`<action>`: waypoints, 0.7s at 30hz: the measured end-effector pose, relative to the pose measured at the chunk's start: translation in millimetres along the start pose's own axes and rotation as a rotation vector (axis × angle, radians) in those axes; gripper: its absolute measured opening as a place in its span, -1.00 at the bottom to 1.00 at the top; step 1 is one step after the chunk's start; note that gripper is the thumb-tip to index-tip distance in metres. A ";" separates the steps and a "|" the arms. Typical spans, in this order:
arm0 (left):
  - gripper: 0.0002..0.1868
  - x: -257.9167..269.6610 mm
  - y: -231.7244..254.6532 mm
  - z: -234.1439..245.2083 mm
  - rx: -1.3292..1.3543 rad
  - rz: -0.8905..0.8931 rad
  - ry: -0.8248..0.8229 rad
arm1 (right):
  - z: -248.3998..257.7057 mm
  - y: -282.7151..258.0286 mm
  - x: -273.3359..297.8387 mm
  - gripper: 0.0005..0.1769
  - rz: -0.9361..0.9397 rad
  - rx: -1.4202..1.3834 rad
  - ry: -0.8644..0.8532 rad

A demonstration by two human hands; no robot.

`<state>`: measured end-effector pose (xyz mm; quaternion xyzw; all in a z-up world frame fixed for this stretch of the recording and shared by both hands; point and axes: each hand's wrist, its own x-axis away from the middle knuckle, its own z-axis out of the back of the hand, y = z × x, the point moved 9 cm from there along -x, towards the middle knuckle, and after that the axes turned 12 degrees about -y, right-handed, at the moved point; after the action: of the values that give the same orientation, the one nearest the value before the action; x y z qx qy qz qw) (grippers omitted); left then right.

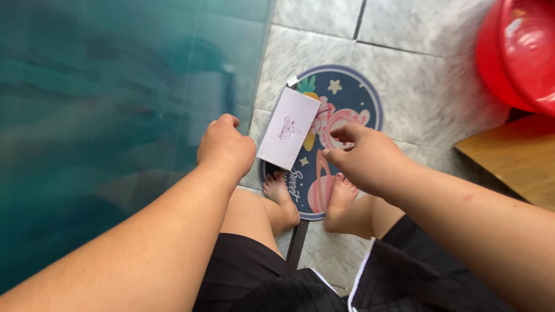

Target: The recorder is sorting various shoes and slippers, placing them into plastic bags and arranging them on a wooden shoe rack.

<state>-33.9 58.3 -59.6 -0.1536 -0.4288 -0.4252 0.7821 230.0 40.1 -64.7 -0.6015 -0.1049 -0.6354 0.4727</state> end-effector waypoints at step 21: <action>-0.52 -314.4 -92.6 -238.2 -0.476 0.071 -0.563 | -162.2 138.4 -304.0 -0.45 -0.314 -0.404 -0.219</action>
<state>-64.1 27.1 -462.5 -0.4571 -0.5107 -0.4266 0.5901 170.8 -3.0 -428.7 -0.7251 -0.1184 -0.6400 0.2250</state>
